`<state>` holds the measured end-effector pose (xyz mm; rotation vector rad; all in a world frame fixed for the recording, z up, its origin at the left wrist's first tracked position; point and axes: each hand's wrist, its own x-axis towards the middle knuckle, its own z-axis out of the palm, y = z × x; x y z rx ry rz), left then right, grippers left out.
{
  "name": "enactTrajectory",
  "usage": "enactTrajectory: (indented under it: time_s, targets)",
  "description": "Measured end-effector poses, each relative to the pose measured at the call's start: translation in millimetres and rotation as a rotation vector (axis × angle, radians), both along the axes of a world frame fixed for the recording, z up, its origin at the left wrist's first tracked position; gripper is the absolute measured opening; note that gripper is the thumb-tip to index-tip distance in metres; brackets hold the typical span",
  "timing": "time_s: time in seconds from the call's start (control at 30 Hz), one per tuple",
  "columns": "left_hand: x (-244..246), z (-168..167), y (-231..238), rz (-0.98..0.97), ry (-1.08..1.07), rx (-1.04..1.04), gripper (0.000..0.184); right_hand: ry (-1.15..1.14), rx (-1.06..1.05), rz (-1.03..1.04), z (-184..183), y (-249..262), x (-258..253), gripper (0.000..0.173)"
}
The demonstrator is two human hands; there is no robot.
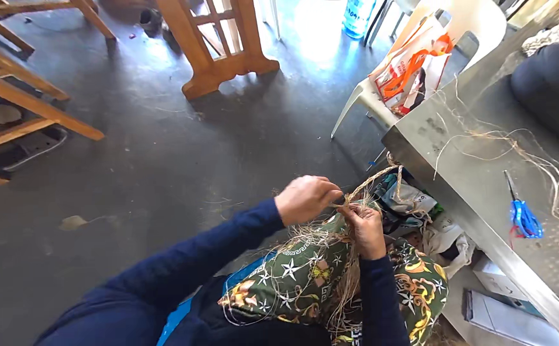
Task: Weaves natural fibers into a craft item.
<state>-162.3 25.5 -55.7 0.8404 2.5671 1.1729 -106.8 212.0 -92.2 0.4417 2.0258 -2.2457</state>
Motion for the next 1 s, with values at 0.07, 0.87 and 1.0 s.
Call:
enactTrajectory:
  time_s: [0.07,0.87,1.0]
  targets:
    - [-2,-5,21,-0.098,-0.148,-0.022,0.034,0.005,0.002,0.001,-1,0,0,0.011]
    - [-4,-26,30,0.085,-0.426,0.257,0.008,-0.023,0.181,0.029,7,6,9,0.006]
    - [2,-27,31,0.051,-0.365,0.173,0.011,-0.109,0.224,0.103,18,17,13,0.004]
